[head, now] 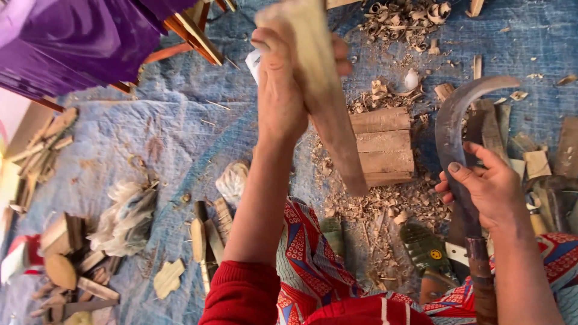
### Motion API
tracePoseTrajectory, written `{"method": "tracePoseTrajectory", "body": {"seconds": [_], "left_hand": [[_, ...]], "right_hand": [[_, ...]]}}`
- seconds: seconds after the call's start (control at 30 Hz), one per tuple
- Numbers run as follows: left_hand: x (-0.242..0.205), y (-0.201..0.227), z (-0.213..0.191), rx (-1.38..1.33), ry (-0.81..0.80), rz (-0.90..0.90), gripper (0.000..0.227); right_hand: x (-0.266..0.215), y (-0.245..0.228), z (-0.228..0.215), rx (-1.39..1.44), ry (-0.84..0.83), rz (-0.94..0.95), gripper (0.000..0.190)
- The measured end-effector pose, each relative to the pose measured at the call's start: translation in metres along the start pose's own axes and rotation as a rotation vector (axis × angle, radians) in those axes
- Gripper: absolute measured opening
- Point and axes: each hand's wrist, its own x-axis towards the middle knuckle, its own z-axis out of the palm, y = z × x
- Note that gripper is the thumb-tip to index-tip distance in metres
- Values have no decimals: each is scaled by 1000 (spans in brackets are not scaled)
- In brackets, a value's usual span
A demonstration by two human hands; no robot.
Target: A person uses a curved blade to shave and shape a small piece of wood while sitting on a tarp on the floor.
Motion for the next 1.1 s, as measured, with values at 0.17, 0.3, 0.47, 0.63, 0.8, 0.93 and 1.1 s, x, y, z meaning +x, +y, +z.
{"method": "tracePoseTrajectory", "body": {"seconds": [0.17,0.3,0.47,0.63,0.8,0.93,1.1], "left_hand": [[16,-1,15,-43,56,227,33],[17,-40,16,-12,242,278,39],[8,-72,8,-2,331,354,31],[1,-60,1,45,310,283,55],[-9,-39,-19,85,268,239,74],[-19,-47,-40,-104,262,215,52],[-26,-37,-41,-142,293,153,53]], "right_hand": [[-5,14,-17,56,-20,-46,54],[-16,25,-25,124,-29,-1,59],[-50,3,-16,49,36,233,60],[-46,48,-21,49,42,230,39],[-63,52,-10,-327,-58,535,44],[-63,157,-11,-275,-16,644,41],[-52,154,-15,98,40,737,21]]}}
